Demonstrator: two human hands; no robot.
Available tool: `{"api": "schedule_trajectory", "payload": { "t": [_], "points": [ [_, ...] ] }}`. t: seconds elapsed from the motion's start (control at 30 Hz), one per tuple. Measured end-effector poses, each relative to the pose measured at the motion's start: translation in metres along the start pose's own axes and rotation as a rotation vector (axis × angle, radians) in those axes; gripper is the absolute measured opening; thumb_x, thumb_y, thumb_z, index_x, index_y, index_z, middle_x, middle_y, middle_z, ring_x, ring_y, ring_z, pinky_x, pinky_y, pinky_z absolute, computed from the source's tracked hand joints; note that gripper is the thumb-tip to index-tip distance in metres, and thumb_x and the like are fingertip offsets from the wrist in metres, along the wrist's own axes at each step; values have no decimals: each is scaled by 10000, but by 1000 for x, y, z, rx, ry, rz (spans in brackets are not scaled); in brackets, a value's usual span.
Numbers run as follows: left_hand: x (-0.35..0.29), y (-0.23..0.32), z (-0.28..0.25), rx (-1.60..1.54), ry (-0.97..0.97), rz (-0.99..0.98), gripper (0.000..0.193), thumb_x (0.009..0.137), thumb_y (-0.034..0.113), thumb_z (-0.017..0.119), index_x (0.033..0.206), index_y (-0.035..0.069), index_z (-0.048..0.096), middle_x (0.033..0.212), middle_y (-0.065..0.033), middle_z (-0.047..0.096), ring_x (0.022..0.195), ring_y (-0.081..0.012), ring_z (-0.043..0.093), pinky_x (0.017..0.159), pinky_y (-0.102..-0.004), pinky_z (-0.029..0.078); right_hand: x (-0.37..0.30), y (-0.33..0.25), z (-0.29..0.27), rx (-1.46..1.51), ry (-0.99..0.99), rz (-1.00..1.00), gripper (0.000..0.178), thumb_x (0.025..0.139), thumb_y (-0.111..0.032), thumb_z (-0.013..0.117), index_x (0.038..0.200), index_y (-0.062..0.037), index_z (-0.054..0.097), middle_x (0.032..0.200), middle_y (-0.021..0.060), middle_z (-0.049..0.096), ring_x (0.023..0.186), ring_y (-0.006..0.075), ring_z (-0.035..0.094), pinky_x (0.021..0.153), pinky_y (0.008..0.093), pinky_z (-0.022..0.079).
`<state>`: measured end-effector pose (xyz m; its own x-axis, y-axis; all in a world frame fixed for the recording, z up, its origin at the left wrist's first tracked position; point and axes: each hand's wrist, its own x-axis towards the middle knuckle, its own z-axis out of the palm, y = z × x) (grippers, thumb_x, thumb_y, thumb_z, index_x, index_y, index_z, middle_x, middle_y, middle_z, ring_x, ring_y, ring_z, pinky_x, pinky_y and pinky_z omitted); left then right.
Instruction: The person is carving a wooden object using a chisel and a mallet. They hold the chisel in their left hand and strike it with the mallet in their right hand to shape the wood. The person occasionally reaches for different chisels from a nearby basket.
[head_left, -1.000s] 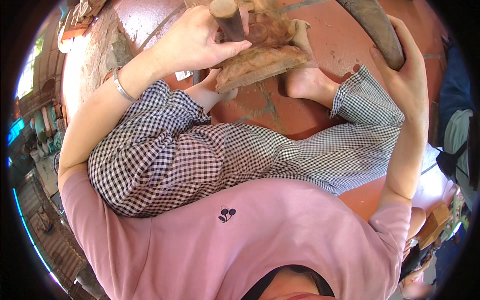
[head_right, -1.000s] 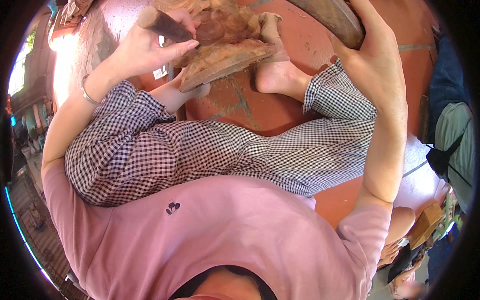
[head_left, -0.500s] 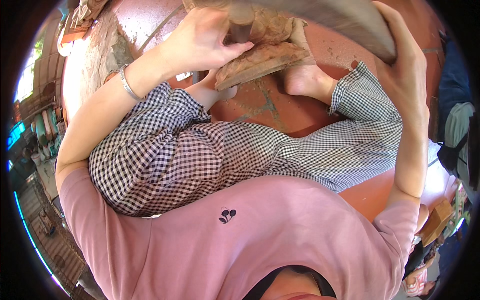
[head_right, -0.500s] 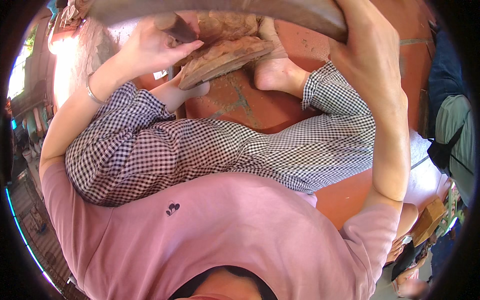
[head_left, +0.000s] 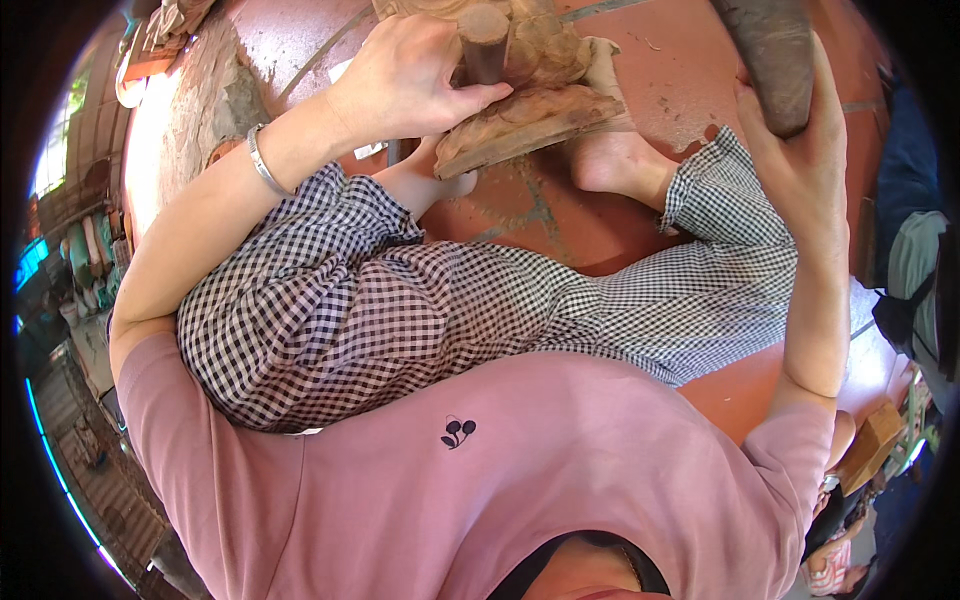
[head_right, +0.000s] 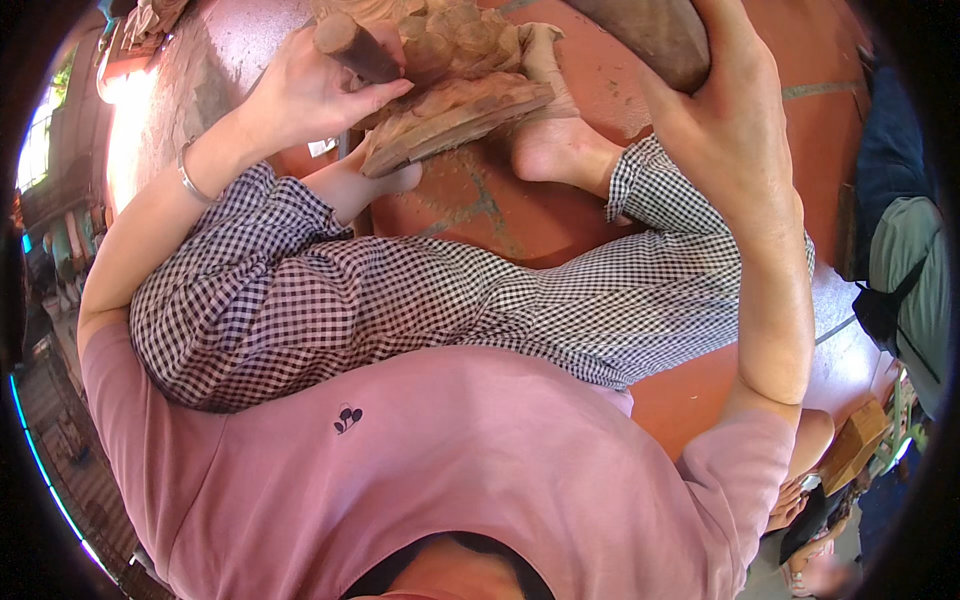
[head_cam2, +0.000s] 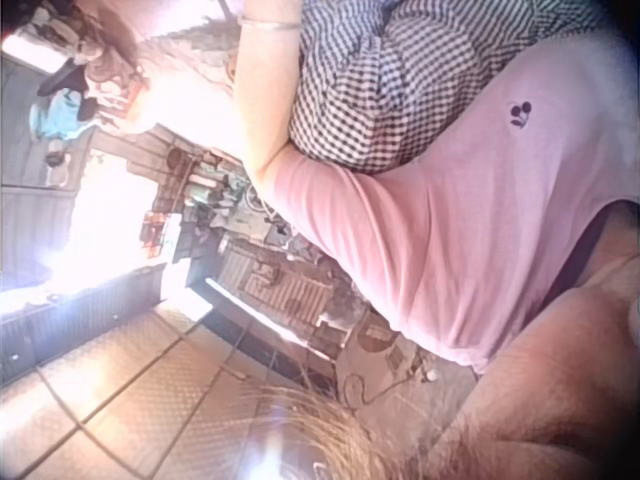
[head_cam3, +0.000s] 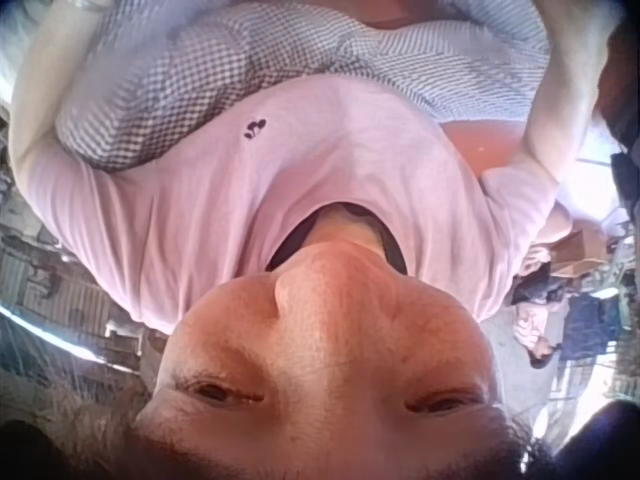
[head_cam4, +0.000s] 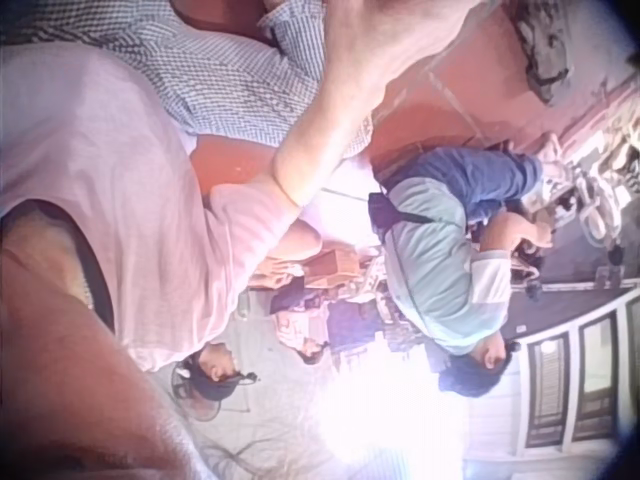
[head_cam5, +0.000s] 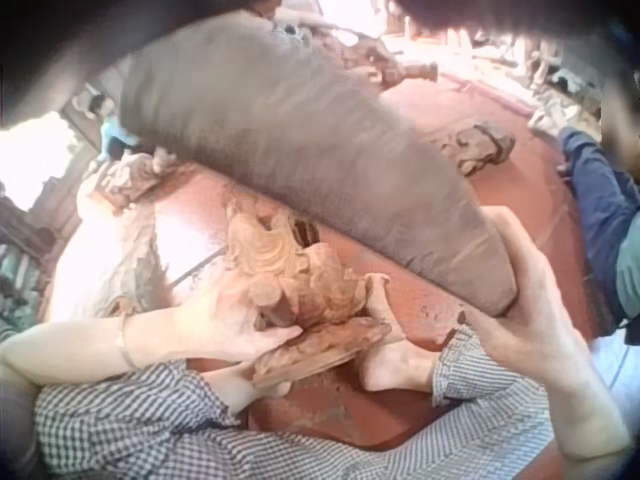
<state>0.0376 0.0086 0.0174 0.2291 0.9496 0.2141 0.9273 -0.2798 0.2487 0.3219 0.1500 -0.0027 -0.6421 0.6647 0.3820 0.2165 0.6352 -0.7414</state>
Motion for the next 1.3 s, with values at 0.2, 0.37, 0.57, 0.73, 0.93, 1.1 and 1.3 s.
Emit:
{"api": "schedule_trajectory", "payload": {
  "t": [0.2, 0.37, 0.57, 0.73, 0.93, 1.1, 1.3],
  "points": [
    [-11, -16, 9, 64, -290, -211, 249, 790, 192, 764, 967, 67, 641, 906, -54, 703, 777, -181, 679, 705, -299, 548, 22, -35, -3, -297, 8, -221, 488, 624, 109, 583, 1099, 6, 541, 970, 222, 611, 962, 423, 608, 813, 396, 494],
    [-12, -14, 6, -185, -203, -130, 234, 794, 121, 752, 987, 34, 652, 956, -101, 695, 936, -251, 682, 791, -338, 550, 18, -20, 0, -466, -19, -299, 504, 620, 110, 578, 1107, -12, 548, 986, 221, 617, 965, 428, 610, 795, 386, 497],
    [-11, -25, -5, -447, -301, 4, 222, 805, -1, 712, 1013, -34, 641, 971, -140, 692, 1128, -305, 625, 1021, -375, 463, 6, 19, -2, -129, -88, -38, 532, 838, 23, 644, 1343, -47, 491, 1118, 82, 642, 1043, 164, 629, 886, 287, 497],
    [-16, -28, -4, -515, -266, 65, 213, 824, -41, 682, 1034, -38, 645, 1015, -133, 689, 1170, -297, 601, 1033, -401, 454, -4, 35, -3, -34, -115, 97, 525, 860, 13, 620, 1360, -49, 473, 1066, 79, 632, 1024, 133, 619, 898, 278, 487],
    [-14, -18, -9, -502, -240, -171, 199, 860, 50, 684, 1045, -10, 640, 1004, -92, 679, 1087, -224, 638, 951, -338, 496, -5, 44, -4, -14, -136, 130, 516, 866, 4, 629, 1356, -49, 479, 1037, 59, 625, 979, 124, 623, 872, 272, 493],
    [-2, -12, -16, -365, -336, -174, 217, 848, 144, 719, 1012, 19, 652, 988, -71, 682, 949, -158, 647, 852, -299, 511, 4, 18, 2, -52, -56, 75, 516, 770, 64, 618, 1263, -42, 511, 1016, 132, 636, 968, 245, 644, 836, 312, 498],
    [13, -13, -18, -295, -245, -26, 240, 755, 201, 754, 920, 57, 655, 848, -118, 677, 809, -275, 671, 716, -374, 537, 20, -37, 15, -119, 88, -29, 431, 689, 119, 567, 1104, 8, 532, 955, 212, 606, 957, 358, 639, 813, 318, 470]
  ]
}}
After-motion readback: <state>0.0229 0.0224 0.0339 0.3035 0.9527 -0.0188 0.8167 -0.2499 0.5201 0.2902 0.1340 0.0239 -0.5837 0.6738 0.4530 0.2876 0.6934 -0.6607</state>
